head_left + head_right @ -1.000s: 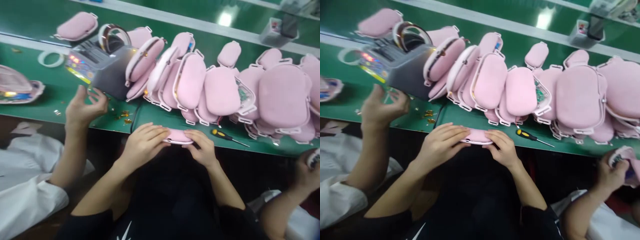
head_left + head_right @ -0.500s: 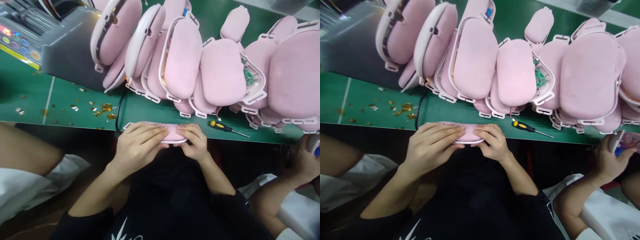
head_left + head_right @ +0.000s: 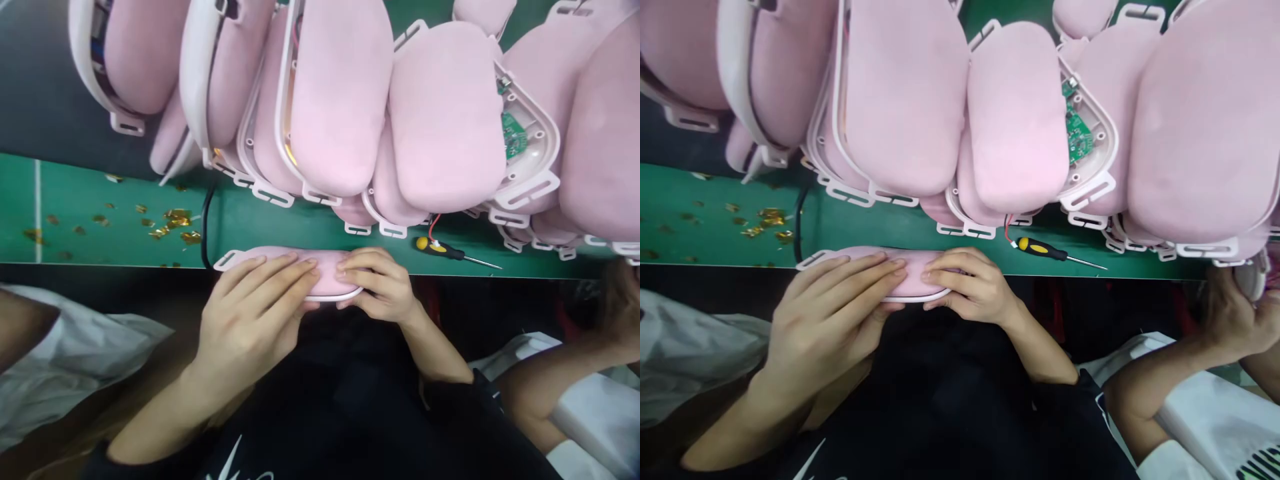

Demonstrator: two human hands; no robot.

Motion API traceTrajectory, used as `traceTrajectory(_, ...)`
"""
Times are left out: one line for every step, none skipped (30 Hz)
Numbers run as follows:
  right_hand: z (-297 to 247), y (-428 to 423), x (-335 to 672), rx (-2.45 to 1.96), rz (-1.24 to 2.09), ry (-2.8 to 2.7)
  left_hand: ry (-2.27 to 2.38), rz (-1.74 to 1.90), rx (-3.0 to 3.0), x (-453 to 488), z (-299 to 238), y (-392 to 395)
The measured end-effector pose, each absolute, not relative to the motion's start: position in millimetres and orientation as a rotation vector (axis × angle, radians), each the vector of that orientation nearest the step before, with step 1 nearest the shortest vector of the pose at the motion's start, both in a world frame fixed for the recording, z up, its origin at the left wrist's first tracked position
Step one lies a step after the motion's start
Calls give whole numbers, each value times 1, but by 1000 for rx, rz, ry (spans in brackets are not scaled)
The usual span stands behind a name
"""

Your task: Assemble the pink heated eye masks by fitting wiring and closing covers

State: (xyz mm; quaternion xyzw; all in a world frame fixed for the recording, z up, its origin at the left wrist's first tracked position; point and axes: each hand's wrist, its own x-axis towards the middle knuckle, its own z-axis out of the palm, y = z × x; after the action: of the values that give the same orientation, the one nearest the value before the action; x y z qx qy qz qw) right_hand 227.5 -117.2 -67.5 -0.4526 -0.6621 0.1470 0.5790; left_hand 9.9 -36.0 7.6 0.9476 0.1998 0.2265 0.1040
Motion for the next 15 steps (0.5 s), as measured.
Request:
traceTrajectory(-68, -118, 227, -1061, 328, -1529, 598, 642, 2813, 12, 9, -37)
traceTrajectory(-69, -119, 226, -1074, 315, -1510, 602, 648, 2819, 14, 10, -38)
traceTrajectory(-70, -120, 225, -1090, 309, -1497, 604, 677, 2811, 15, 9, -39)
traceTrajectory(-72, -122, 223, -1101, 309, -1491, 605, 715, 2794, 17, 7, -41)
traceTrajectory(-73, -123, 221, -1110, 311, -1491, 613, 757, 2774, 17, 4, -42)
traceTrajectory(-73, -124, 218, -1118, 309, -1488, 627, 792, 2759, 17, 1, -44)
traceTrajectory(-74, -124, 216, -1122, 298, -1478, 651, 824, 2751, 18, -3, -46)
traceTrajectory(-74, -124, 214, -1125, 278, -1460, 676, 855, 2749, 18, -7, -47)
traceTrajectory(-75, -124, 212, -1128, 256, -1436, 703, 898, 2747, 19, -10, -49)
traceTrajectory(-75, -123, 210, -1132, 236, -1412, 733, 946, 2742, 20, -14, -51)
traceTrajectory(-75, -122, 209, -1136, 220, -1396, 762, 982, 2737, 21, -16, -52)
traceTrajectory(-75, -121, 208, -1141, 206, -1386, 782, 1009, 2731, 23, -19, -53)
traceTrajectory(-74, -120, 207, -1147, 192, -1376, 794, 1029, 2727, 25, -21, -54)
traceTrajectory(-75, -119, 206, -1151, 177, -1367, 794, 1036, 2729, 26, -22, -54)
traceTrajectory(-75, -118, 206, -1151, 162, -1358, 784, 1042, 2737, 26, -23, -53)
